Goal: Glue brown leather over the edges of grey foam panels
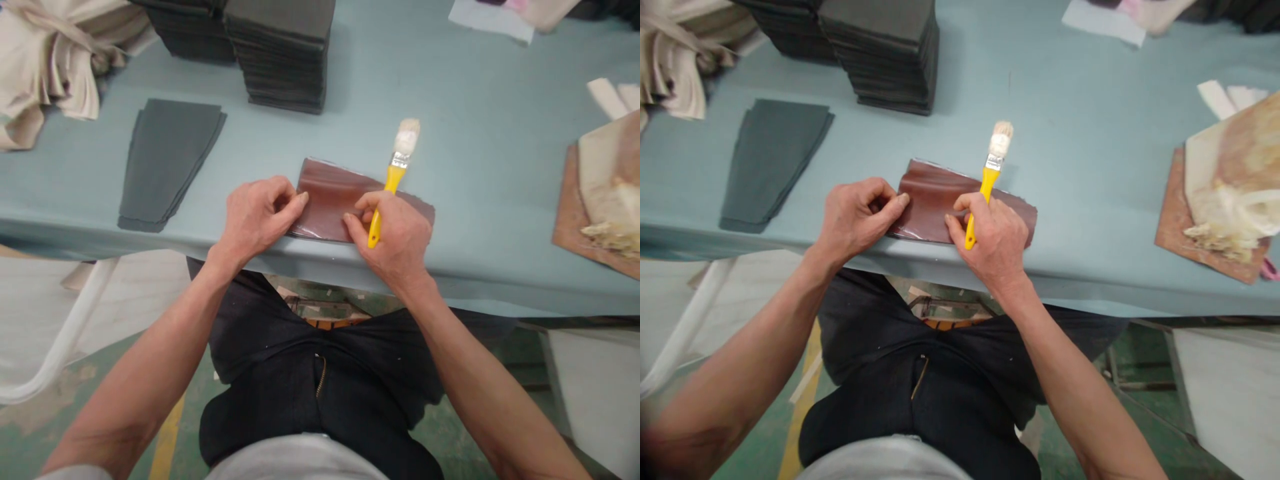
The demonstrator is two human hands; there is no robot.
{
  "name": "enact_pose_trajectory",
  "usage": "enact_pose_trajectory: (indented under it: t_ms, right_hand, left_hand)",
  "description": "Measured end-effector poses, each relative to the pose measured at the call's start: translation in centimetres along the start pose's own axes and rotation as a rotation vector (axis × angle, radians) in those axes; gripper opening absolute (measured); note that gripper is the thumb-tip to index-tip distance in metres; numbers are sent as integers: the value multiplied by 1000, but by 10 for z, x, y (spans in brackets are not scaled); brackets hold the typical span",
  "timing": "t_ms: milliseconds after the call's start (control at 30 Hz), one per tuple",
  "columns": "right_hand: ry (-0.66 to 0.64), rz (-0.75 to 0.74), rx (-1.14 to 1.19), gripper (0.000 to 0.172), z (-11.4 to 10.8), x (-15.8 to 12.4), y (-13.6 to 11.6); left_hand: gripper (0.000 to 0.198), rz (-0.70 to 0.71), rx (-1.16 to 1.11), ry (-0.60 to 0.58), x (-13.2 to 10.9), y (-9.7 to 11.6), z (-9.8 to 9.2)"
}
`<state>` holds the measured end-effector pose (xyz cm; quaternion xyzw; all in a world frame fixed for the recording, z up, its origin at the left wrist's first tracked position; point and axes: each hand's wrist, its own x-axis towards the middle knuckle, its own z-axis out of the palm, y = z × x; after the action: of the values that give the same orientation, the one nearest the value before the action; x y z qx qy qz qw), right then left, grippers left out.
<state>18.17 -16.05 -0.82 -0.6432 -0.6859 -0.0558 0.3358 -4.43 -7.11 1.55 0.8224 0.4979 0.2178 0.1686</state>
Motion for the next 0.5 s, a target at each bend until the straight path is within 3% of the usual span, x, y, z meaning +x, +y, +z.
enact_pose_trajectory:
  t_ms: [500]
  right_hand:
    - [47,-109,-12,15,-1,-4,3]
  left_hand:
    - [35,-15,-7,-38,0,4,-4]
